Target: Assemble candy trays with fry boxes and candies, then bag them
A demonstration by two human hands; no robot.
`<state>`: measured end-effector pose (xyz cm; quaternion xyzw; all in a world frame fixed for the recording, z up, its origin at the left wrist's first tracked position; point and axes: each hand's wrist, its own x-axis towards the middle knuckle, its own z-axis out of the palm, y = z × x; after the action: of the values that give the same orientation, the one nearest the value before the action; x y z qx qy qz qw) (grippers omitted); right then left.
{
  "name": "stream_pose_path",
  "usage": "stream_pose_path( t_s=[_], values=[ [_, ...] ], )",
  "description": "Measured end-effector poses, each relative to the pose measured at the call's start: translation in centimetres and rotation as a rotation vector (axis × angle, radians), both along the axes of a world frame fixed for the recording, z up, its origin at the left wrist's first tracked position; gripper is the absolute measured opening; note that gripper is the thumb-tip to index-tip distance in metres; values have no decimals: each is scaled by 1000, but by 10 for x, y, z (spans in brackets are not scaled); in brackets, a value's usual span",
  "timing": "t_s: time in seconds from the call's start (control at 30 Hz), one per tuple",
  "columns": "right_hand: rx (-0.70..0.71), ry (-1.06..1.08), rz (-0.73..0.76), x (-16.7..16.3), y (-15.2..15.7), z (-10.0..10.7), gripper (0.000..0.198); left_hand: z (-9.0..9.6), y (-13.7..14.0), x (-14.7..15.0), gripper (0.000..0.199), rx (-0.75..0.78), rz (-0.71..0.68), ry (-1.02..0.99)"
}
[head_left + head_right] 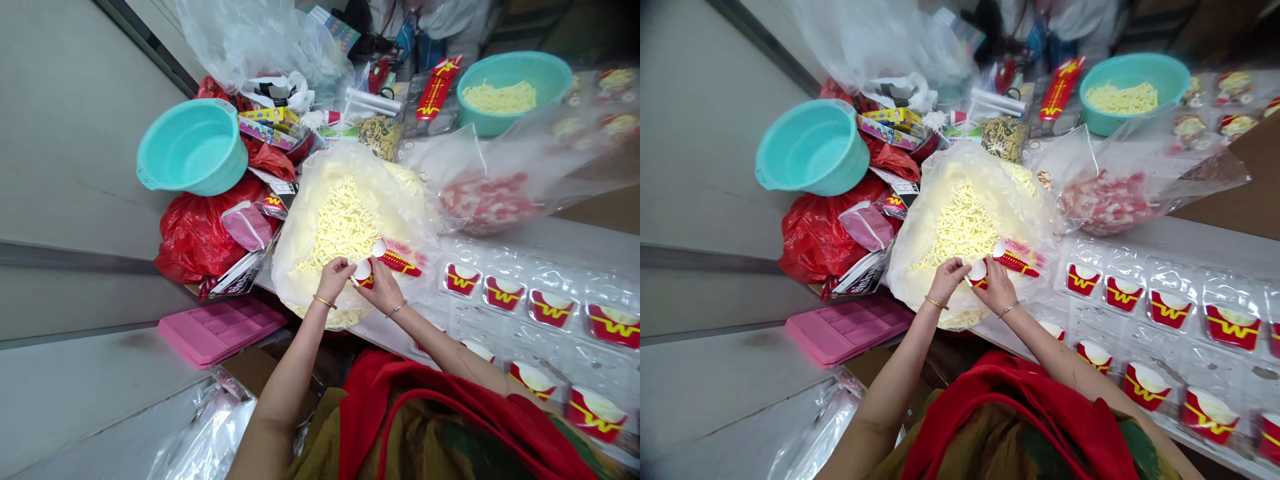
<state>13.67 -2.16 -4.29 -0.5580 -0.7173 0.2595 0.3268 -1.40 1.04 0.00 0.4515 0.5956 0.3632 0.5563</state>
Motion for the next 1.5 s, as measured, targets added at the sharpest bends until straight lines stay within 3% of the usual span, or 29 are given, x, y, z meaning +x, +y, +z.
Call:
stream_pose_path(
  t_s=[0.2,0.47,0.57,0.77,0.83,0.93,1.03,1.17,1.23,1.37,1.5],
  values=[
    [36,-101,73,10,-4,1,70,2,-2,2,11,119,-237,418],
    [36,-104,132,13,-17,-5,74,-2,-19,25,11,377,-182,647],
    [34,-79,120,17,-18,-10,73,-6,-30,32,12,417,-137,637],
    [38,-23,80,26,-19,-22,69,-1,-38,36,16,422,-473,634],
    [29,-7,44,30,-19,-24,71,1,-29,29,21,420,-407,663],
    [6,16,-2,38,-16,-26,76,-4,-6,16,27,329,-278,964],
    [-11,23,-6,41,-15,-26,76,-19,18,10,31,195,-302,1229],
    [-16,18,1,38,-17,-26,76,-37,33,5,17,186,-358,1151],
    [-20,20,-1,38,-17,-25,76,-39,34,-2,10,191,-311,1003],
    [-27,34,-7,38,-14,-25,75,-33,31,-19,14,131,-57,483],
    [-36,33,14,29,-6,-20,77,-17,27,-22,18,42,8,226]
  ],
)
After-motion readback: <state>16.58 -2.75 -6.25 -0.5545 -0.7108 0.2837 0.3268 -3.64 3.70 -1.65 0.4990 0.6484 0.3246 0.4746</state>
